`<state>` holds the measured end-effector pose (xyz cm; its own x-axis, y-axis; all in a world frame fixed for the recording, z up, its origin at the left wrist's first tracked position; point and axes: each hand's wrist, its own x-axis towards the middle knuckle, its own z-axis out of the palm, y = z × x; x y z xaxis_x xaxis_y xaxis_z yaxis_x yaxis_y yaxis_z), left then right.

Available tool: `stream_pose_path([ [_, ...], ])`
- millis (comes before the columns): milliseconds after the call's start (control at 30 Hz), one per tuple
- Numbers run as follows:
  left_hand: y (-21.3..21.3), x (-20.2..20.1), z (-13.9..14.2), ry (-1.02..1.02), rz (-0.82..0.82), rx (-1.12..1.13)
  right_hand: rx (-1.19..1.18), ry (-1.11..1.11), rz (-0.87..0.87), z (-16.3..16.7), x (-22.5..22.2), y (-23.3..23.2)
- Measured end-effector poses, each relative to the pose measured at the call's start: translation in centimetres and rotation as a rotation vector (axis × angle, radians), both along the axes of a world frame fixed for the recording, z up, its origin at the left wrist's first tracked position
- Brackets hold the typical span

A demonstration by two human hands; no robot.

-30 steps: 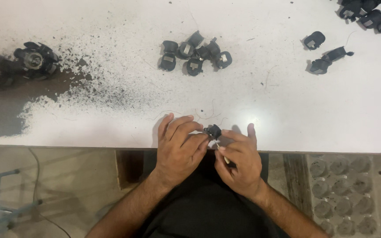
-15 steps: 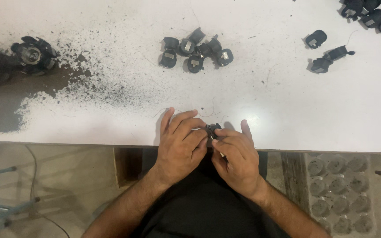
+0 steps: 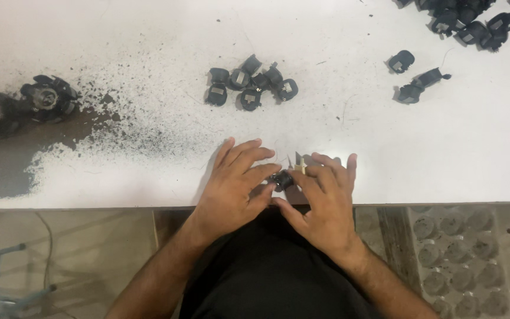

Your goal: The person sits at a white workbench and assembles small black plastic components one at a time, holding each piece and using a small hand tool to press or fit parts together, then sets the finished piece on the table. Finished pieces accumulate in a pile, and at the end the person reaches toward a large pile of components next to a tray.

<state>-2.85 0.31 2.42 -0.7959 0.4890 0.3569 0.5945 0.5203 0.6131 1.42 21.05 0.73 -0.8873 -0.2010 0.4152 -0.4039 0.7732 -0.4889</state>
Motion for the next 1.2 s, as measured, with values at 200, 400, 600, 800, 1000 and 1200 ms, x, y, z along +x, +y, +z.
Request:
stream_pose_path([
  [200,0.4,0.3,-0.7,-0.118,0.049,0.065,-0.032,0.050,0.014,-0.9,-0.1,0.3],
  [400,0.5,1.4,-1.4,-0.076,0.084,0.036,-0.036,0.035,0.025,-1.5,0.1,0.5],
  [600,0.5,2.4,-1.1,-0.007,0.116,-0.013,-0.052,0.016,0.054,-1.3,0.4,0.1],
  [800,-0.1,2.7,-1.3,0.211,0.078,-0.199,-0.032,0.023,0.050,-1.3,0.1,0.0],
  [1000,0.3,2.7,-2.1,0.523,0.062,-0.301,-0.062,0.017,0.045,-1.1,0.1,0.0],
  [1200,0.8,2.2,-0.9,0.353,-0.016,-0.176,0.014,-0.044,0.189,-0.3,-0.4,0.8],
])
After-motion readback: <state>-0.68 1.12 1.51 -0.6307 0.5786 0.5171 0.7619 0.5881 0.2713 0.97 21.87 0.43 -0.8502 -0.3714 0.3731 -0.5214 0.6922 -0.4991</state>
